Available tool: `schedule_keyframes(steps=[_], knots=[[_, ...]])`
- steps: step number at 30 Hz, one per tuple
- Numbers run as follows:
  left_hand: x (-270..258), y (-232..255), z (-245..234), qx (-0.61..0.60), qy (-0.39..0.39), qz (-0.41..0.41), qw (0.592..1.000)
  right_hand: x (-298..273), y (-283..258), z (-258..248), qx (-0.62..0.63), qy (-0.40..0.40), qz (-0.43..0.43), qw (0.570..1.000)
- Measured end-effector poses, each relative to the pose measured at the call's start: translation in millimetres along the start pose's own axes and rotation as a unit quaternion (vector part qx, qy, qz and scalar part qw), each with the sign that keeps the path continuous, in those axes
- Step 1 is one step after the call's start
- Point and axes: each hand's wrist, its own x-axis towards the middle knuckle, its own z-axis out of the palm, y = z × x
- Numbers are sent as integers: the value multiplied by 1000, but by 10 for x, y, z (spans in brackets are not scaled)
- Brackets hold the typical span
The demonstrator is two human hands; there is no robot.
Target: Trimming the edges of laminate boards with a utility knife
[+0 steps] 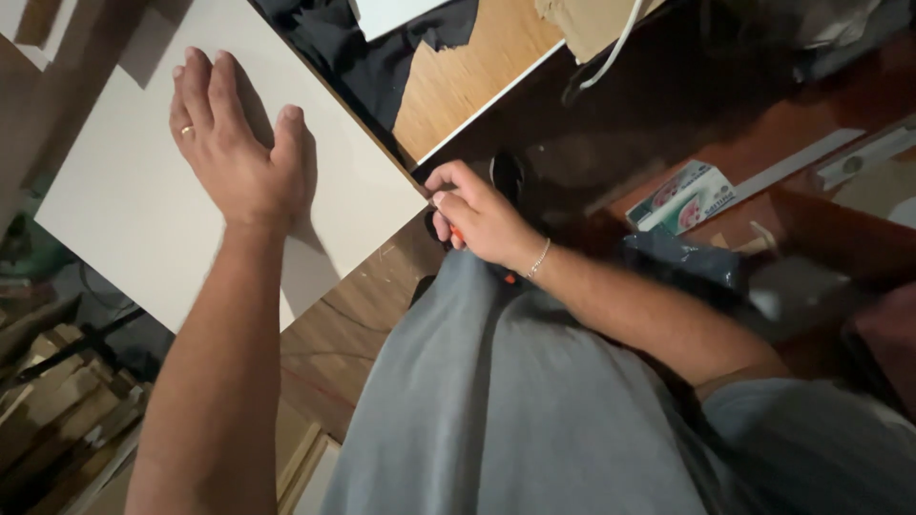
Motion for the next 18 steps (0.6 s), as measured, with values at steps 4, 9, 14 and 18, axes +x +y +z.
schedule_keyframes(steps=[4,9,14,18], knots=[[-9,-68,29,7,-5,-3,1000,34,85,28,12,2,-22,1000],[-6,-29,-6,4,-8,-10,1000,114,297,-12,134,79,18,988],[-15,-85,36,6,0,5,1000,19,313,13,168,89,-8,982],[-19,-98,55,8,-1,1,1000,-53,264,97,-42,100,-181,977]])
